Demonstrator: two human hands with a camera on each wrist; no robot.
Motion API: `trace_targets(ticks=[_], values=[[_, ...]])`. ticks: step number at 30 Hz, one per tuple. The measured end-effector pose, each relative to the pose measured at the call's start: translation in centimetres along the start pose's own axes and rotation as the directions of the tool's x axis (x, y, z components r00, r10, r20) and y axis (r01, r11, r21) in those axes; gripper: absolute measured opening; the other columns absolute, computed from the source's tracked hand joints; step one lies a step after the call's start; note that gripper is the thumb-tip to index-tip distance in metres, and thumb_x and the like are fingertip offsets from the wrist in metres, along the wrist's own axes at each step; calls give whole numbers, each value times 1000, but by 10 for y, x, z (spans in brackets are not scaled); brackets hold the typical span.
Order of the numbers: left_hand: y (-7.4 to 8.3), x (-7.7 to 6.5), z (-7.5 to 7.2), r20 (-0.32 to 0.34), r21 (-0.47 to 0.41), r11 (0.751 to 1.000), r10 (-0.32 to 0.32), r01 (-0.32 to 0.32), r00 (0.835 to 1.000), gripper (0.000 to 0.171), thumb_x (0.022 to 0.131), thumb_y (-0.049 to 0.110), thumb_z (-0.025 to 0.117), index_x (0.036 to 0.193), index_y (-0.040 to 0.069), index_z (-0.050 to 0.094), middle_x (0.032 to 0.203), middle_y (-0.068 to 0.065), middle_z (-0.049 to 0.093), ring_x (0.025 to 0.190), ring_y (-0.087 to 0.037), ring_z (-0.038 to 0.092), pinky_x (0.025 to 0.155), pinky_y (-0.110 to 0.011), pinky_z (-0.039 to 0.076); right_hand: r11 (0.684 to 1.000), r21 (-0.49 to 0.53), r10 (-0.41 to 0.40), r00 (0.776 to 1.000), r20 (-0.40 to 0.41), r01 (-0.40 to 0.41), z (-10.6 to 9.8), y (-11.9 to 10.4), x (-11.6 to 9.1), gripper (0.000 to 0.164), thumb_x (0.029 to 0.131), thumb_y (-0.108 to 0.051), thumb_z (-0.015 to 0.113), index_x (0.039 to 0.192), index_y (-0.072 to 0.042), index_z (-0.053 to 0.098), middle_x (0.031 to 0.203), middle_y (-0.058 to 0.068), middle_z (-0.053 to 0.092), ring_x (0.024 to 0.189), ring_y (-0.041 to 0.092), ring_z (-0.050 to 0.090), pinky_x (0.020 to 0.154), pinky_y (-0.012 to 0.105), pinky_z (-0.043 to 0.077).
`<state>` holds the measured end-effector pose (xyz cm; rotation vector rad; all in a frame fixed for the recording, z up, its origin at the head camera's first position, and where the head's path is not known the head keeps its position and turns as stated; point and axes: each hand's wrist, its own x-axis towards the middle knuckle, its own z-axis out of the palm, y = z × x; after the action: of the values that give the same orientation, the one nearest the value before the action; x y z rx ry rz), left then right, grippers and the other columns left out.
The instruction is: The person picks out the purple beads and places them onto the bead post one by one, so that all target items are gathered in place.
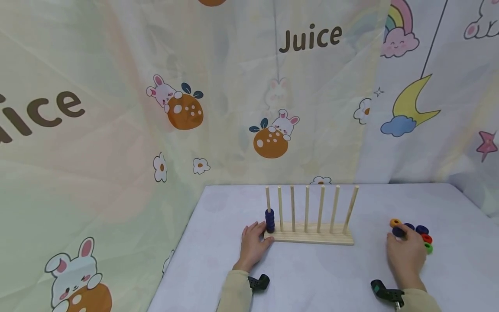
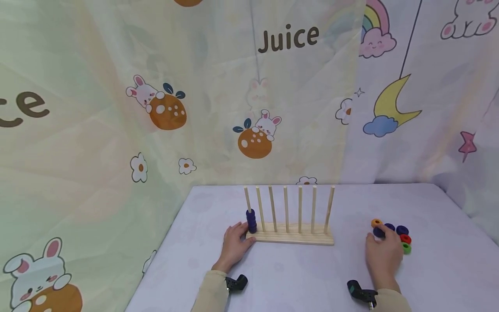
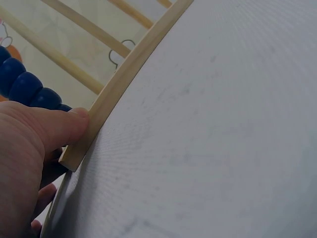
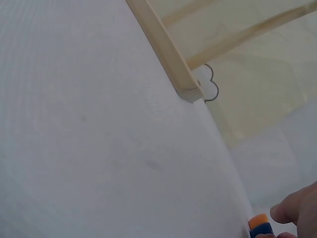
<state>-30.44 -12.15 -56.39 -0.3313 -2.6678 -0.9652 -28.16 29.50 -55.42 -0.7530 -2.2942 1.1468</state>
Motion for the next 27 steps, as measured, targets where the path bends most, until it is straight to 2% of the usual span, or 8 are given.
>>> trace_targets(ticks=[8,12,18,24,27], values=[[0,0,1,-1,3,1000,5,-5,1000,55,86,29,72,132,1,60,135,-9,60,133,-31,46,114,-57,21,1000,6,-31,999,-13,31,-4,2,-1,47,92,-11,57,136,4,53,133,31,53,120,47,49,98,59,37],[0,0,2,-3,7,1000,9,-9,1000,55,86,29,72,132,1,60,134,-9,61,132,-31,46,114,-57,21,1000,-5,-27,1000,9,28,-5,4,0,46,92,-13,57,134,5,54,130,30,54,117,46,49,94,58,38],[0,0,0,6,-5,1000,-7,7,1000,55,86,29,73,132,2,59,135,-8,60,133,-30,46,115,-55,20,999,-30,-31,999,30,32,-4,3,-1,42,92,-17,59,129,3,59,119,26,56,103,40,52,77,46,37],[1,0,-1,8,-5,1000,-11,11,1000,55,86,29,73,132,2,59,135,-9,60,133,-31,46,114,-56,20,997,-67,-22,997,76,27,-6,1,-1,46,93,-24,59,129,5,57,124,32,55,108,46,54,86,55,40],[1,0,-1,7,-2,1000,-12,12,1000,55,86,29,73,132,2,60,135,-8,61,133,-31,46,114,-56,20,993,-110,-22,995,100,33,-6,0,0,47,93,-25,60,129,6,57,121,34,58,105,48,56,84,57,40]])
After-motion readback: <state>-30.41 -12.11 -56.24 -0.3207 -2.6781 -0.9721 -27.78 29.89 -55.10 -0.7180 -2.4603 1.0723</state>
